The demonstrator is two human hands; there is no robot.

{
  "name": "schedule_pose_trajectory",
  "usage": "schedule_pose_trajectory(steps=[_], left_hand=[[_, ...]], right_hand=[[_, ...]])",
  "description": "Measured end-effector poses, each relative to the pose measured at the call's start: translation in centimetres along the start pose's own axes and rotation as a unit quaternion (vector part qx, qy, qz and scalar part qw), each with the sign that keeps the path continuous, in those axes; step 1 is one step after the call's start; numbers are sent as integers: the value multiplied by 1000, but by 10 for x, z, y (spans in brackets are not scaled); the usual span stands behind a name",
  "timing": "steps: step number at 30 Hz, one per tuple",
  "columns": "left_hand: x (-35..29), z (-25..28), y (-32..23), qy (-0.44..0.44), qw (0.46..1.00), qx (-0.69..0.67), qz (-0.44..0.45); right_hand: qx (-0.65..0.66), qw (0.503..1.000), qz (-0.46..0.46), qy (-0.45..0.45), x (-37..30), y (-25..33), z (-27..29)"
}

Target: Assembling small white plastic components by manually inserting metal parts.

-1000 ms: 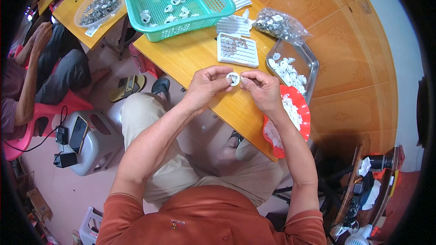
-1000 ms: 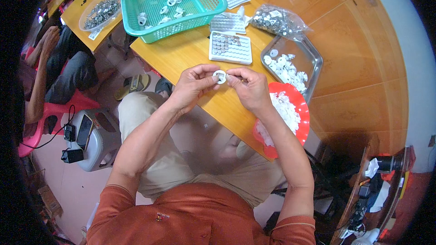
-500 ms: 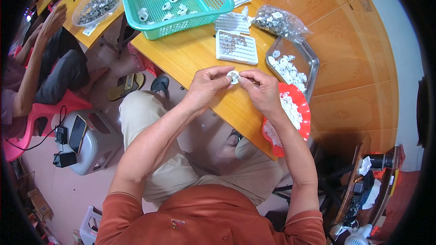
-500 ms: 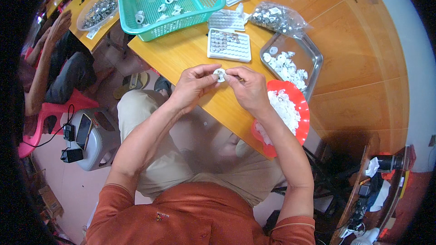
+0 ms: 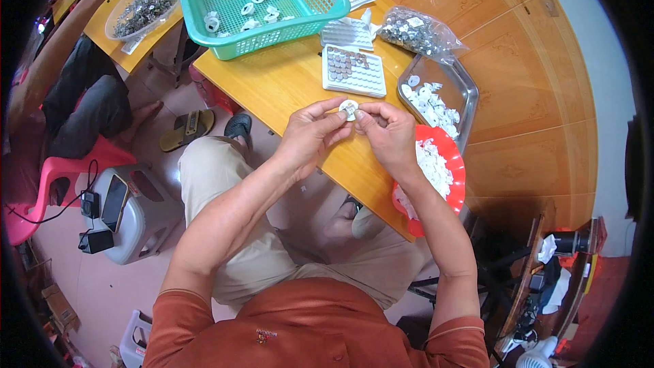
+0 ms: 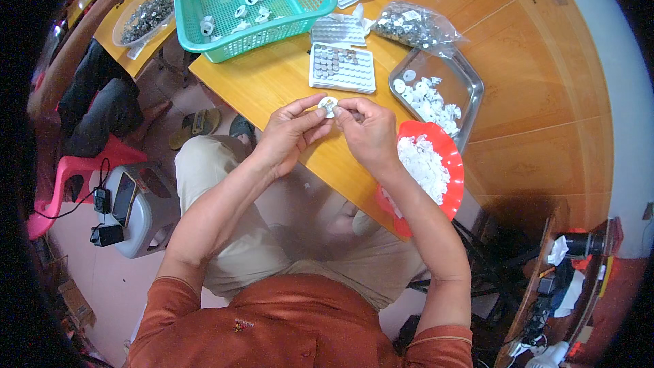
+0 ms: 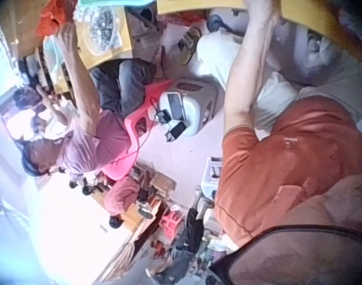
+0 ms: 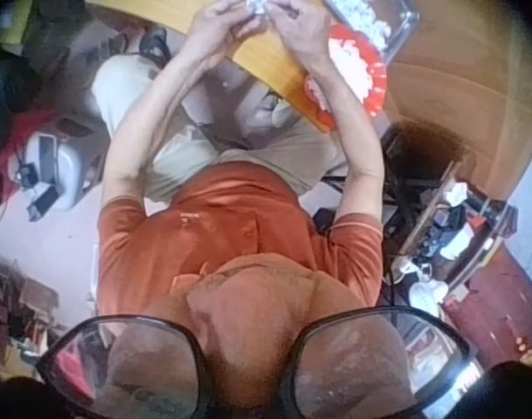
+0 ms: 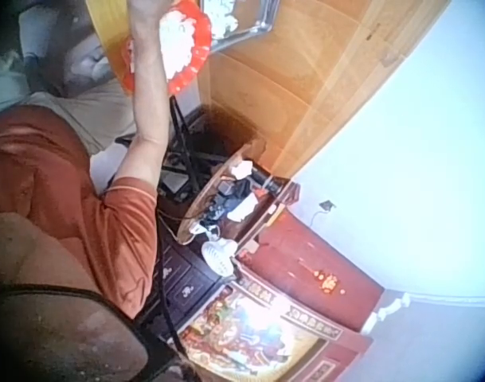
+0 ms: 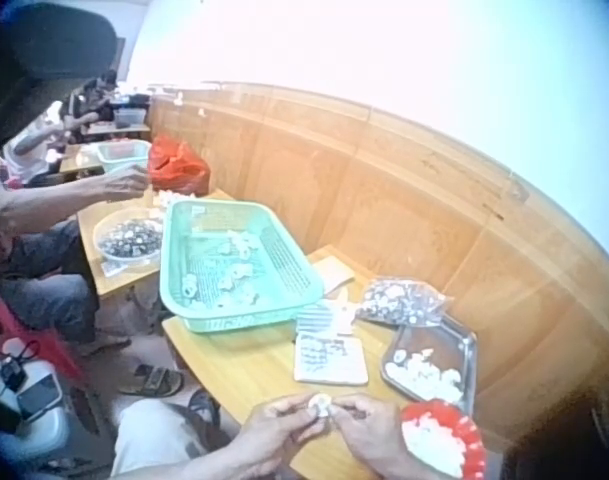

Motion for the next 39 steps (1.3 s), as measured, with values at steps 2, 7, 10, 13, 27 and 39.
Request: schedule_pose_trajectory(steps=[2,7,10,13,27,39], left_hand=[[0,0,0,6,1000,8,2],[1,2,1,-27,996,66,-45],[3,5,3,-29,990,115,-81],[3,5,3,-32,988,109,-108],[-2,2,-5,-51,986,141,-72],[-3,3,-2,-42,989,138,-36]], right_hand=[[8,1000,-8,3,0,-1,0],[52,998,-19,33,0,-6,-4],[60,997,-28,49,-1,1,-6],[29,997,-10,73,-1,3,-8],[-205,952,226,11,-2,13,-6],[-322,899,297,10,-4,13,-8]])
Point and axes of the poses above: each hand's wrist, its own x-axis towards the middle knuckle, its own z-axis out of the back of the hand, y = z × x, the point moved 2 cm from there along x, towards the middle knuckle, and after that the axes turned 1 degree about y, right-handed, at the moved point
